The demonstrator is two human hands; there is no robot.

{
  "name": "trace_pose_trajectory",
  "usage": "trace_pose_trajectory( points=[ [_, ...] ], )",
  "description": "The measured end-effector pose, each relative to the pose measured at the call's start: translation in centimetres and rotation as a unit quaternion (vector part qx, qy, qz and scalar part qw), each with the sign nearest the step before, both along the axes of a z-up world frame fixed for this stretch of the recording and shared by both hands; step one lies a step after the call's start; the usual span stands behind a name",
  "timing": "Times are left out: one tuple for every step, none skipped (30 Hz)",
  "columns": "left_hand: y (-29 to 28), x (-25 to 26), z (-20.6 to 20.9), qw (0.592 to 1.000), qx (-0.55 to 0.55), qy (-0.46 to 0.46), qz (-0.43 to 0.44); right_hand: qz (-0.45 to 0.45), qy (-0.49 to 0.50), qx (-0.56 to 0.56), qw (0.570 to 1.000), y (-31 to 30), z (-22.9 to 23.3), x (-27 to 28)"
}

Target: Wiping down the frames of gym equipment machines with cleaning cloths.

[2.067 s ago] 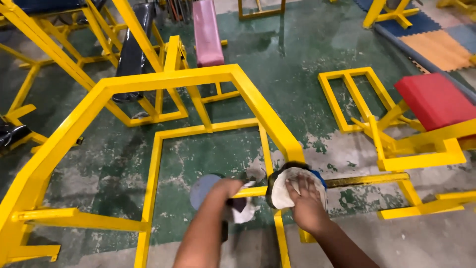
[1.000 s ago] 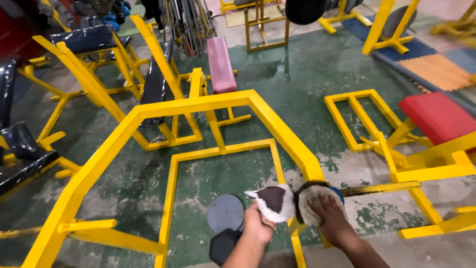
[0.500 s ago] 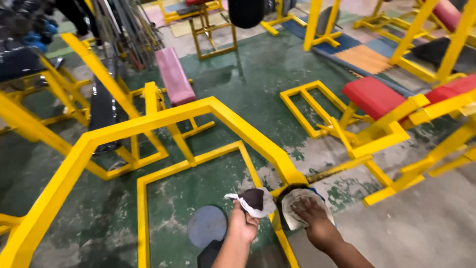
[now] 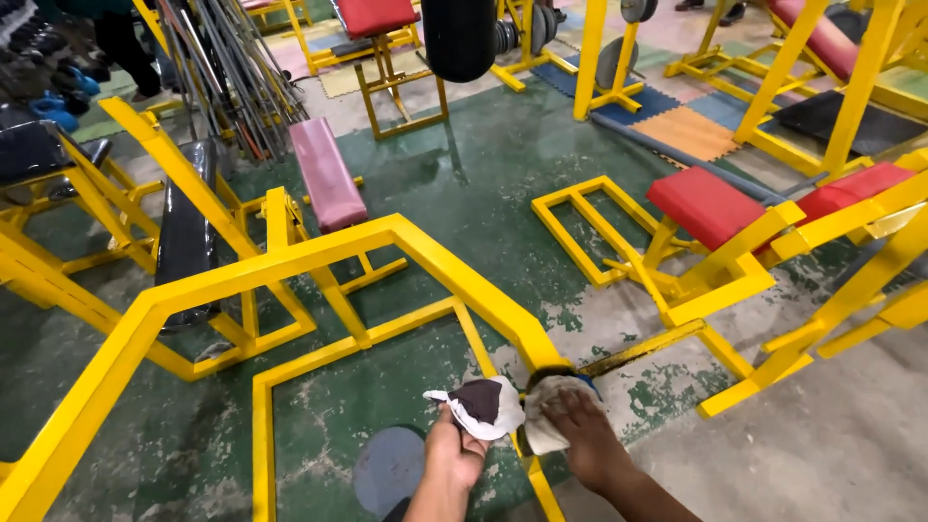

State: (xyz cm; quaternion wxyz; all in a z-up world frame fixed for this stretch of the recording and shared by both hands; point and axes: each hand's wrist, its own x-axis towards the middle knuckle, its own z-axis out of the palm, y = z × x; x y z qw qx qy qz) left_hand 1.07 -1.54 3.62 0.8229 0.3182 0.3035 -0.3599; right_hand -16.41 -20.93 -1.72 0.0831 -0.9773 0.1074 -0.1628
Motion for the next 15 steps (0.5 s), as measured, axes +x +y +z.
trace_pose_trajectory(
  points=[
    [-0.6,-0.4,0.5,1.000,-0.008,-0.002,0.000,0.035,-0.023,0.016,0.999,-0.6,0.4,0.7],
    [-1.3,-1.0,1.0,1.000,-0.015,-0.003,0.001,0.071,-0.046,0.032,0.996,-1.3,0.8,1.2],
    [-1.8,-1.5,1.3,1.000,-0.015,-0.003,0.005,0.075,-0.045,0.032,0.996,-2.0,-0.1,1.9],
    [-2.5,-1.7,1.7,1.000,-0.015,-0.005,0.014,0.063,-0.012,0.042,0.997,-3.0,-0.8,2.9],
    [-3.2,-2.0,2.0,1.000,-0.014,-0.007,0.022,0.050,0.022,0.051,0.997,-4.1,-1.6,4.0],
    [-3.8,-2.7,2.5,0.999,-0.015,-0.008,0.031,0.058,0.022,0.051,0.997,-4.8,-0.8,4.2],
    [-4.4,-3.4,3.0,0.999,-0.010,-0.008,0.037,0.063,0.058,0.086,0.993,-5.5,-0.1,4.5],
    [-4.9,-3.8,3.6,0.999,-0.002,-0.009,0.043,0.066,0.094,0.125,0.986,-6.0,0.7,4.9],
    [-5.5,-4.2,3.6,0.999,0.001,-0.009,0.050,0.074,0.095,0.127,0.985,-6.7,0.9,4.8],
    [-6.2,-4.6,3.6,0.998,0.013,-0.015,0.059,0.080,0.107,0.147,0.980,-7.4,1.2,4.8],
    [-6.9,-4.9,3.7,0.997,0.025,-0.020,0.068,0.086,0.120,0.167,0.975,-8.2,1.4,4.8],
    [-7.9,-5.4,4.2,0.997,0.027,-0.021,0.074,0.092,0.119,0.169,0.974,-8.9,1.8,4.6],
    [-8.8,-5.9,4.7,0.996,0.014,-0.047,0.076,0.104,0.110,0.147,0.977,-9.5,2.2,4.4],
    [-9.6,-6.6,5.0,0.994,0.002,-0.071,0.079,0.117,0.102,0.126,0.980,-10.1,2.4,3.9],
    [-10.6,-7.1,5.1,0.994,0.005,-0.071,0.085,0.123,0.103,0.128,0.979,-11.4,2.2,3.4]
  ],
)
